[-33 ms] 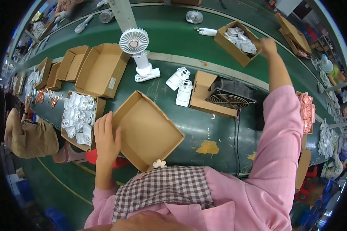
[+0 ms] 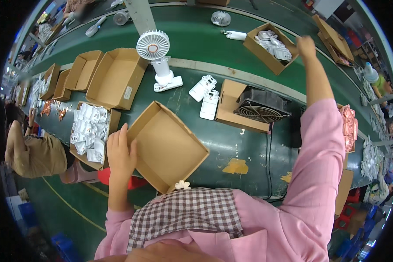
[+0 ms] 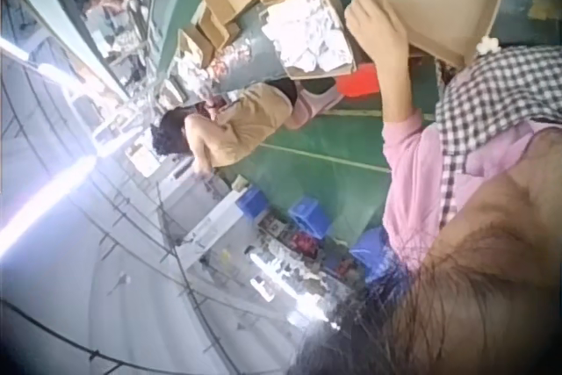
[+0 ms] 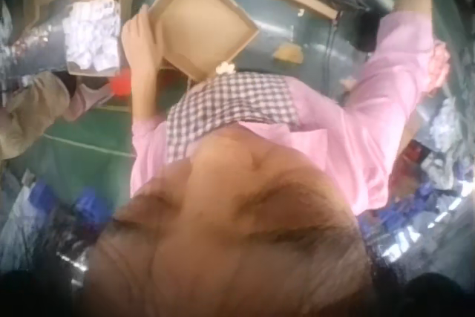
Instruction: The person picks up a white plastic housing from a box and uses a soldering iron to apply solder to its internal components. After finishing, the person places the housing into a separate cardboard box and repeats the process.
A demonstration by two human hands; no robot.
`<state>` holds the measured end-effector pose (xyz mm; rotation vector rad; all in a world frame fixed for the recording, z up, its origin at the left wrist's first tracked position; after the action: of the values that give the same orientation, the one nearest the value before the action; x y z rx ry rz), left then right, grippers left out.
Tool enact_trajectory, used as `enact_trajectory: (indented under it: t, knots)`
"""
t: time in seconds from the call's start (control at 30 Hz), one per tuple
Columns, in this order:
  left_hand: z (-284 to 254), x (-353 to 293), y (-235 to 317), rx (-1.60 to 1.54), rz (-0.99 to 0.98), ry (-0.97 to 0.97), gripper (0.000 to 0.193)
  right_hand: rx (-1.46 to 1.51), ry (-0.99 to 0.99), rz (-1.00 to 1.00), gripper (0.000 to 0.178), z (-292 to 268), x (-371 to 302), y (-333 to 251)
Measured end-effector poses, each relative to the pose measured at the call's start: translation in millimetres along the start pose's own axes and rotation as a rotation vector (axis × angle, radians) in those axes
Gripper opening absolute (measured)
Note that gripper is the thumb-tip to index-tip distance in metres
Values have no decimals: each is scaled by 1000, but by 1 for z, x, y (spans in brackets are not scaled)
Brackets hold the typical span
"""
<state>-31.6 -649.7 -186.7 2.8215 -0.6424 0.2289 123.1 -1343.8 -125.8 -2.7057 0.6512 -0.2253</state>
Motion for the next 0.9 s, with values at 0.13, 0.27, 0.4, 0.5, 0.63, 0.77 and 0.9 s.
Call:
enact_trajectory:
  t: [0.13,0.27,0.4,0.5,0.63,0.77,0.9]
  knots:
    - [5,-4,-13,111,-98,-43,14,745,88,-271,32,-10,-124,-195]
    - [10,-15,-11,80,-133,-62,13,685,-246,-734,32,-16,-280,-294]
    - [3,-38,3,11,-115,-44,15,540,-523,-1151,41,27,-407,-309]
    - [-16,-59,2,-296,-140,17,19,462,-765,-1032,37,64,-447,-294]
    - [-62,-71,-71,-41,-230,332,18,222,-623,-769,29,100,-459,-252]
    - [-77,-61,-195,133,-470,379,32,197,-504,-667,20,105,-468,-241]
    - [-52,-60,-302,-150,-717,234,49,182,-336,-838,19,116,-475,-229]
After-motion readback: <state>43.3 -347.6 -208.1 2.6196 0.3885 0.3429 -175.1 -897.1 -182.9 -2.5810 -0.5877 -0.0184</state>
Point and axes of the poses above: each hand's wrist, its own x-axis towards the middle knuckle, its own z-axis out of the palm, y = z × x, the point moved 2 cm from there along x, towards the middle knuckle, and after that the axes turned 13 degrees about -y, right-handed, at the moved point
